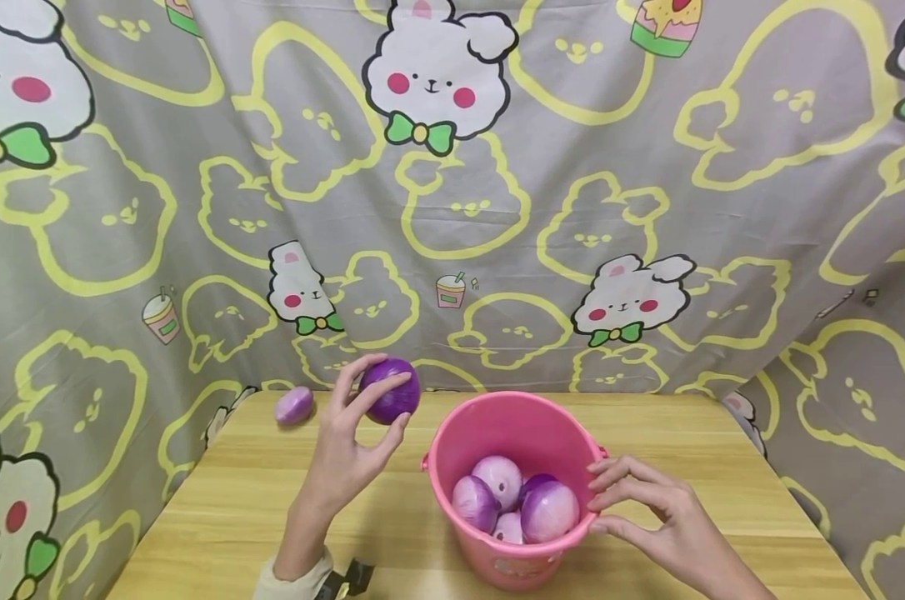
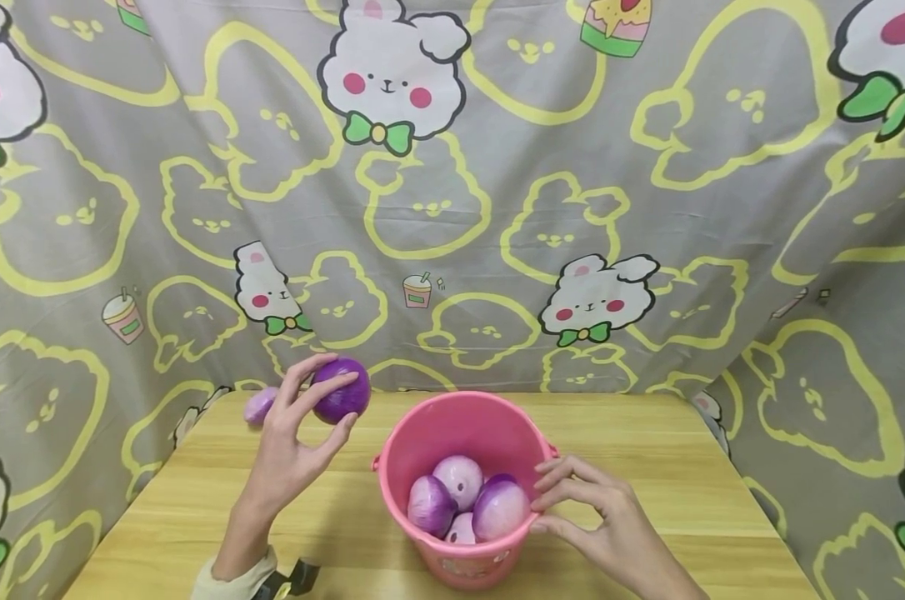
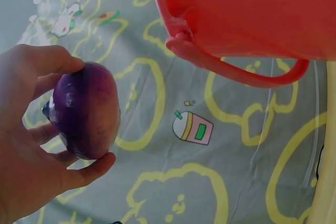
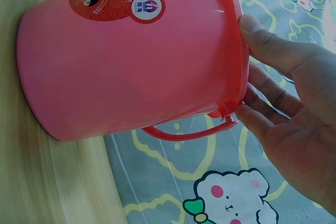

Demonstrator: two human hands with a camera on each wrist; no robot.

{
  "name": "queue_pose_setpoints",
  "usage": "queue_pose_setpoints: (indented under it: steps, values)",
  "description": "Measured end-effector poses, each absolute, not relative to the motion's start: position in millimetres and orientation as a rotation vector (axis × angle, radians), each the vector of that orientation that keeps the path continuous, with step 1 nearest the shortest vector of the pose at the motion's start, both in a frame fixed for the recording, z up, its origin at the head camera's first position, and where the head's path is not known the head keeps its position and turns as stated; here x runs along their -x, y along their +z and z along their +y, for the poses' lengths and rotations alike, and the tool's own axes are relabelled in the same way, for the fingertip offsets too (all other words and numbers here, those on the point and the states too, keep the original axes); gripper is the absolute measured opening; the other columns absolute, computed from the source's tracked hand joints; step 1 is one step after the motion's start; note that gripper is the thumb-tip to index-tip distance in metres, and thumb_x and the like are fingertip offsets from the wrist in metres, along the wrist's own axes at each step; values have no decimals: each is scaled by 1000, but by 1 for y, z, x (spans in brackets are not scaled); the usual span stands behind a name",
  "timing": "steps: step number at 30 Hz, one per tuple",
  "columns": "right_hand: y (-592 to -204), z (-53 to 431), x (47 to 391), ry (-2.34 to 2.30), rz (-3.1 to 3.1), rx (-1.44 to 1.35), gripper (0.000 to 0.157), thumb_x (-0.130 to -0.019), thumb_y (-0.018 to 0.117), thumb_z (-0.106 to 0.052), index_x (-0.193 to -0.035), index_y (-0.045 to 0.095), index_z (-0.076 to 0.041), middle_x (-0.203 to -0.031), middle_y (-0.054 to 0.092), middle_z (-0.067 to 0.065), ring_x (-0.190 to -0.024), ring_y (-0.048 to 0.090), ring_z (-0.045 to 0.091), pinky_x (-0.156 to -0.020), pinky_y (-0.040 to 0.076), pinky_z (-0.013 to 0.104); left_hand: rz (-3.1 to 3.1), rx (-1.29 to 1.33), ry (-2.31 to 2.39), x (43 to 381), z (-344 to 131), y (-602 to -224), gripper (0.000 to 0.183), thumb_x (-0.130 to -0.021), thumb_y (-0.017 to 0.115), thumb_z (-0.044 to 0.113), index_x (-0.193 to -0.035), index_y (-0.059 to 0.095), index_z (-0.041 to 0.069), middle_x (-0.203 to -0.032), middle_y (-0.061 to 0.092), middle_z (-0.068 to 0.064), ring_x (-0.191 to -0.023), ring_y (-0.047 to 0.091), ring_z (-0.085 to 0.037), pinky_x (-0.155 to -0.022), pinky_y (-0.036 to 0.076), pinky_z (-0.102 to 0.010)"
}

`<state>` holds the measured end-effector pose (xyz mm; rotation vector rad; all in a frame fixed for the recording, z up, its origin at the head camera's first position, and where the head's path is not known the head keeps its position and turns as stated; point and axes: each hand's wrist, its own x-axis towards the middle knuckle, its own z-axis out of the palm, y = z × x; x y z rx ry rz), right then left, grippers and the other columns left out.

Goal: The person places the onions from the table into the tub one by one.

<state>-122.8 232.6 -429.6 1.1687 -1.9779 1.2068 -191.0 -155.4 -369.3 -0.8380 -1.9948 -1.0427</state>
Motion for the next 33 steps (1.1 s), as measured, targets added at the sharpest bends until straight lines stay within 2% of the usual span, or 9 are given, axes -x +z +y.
queue_pose_setpoints:
  steps: [4, 13, 33]
  values:
    - [-429, 233, 122, 1200, -1988, -1152, 42, -68, 89, 7, -102, 76, -15, -111, 69, 7, -118, 62, 23, -106, 46, 23, -1995, 855, -1076, 189, -153, -368, 48, -82, 82, 5, -127, 72, 17, -147, 50, -12, -129, 52, -30, -99, 53, -32]
    - [-428, 234, 121, 1202, -2012, -1131, 46, -66, 89, 10, -102, 76, -16, -111, 69, 7, -119, 63, 22, -106, 46, 23, -2004, 923, -1139, 183, -145, -366, 48, -83, 81, 5, -129, 71, 18, -149, 49, -9, -132, 52, -30, -100, 54, -42]
    - [-428, 233, 122, 1207, -2004, -1149, 45, -66, 89, 10, -102, 76, -15, -112, 69, 7, -119, 62, 22, -107, 46, 23, -1979, 997, -1215, 174, -126, -354, 45, -85, 82, 6, -127, 71, 18, -149, 51, -6, -132, 54, -29, -101, 53, -45]
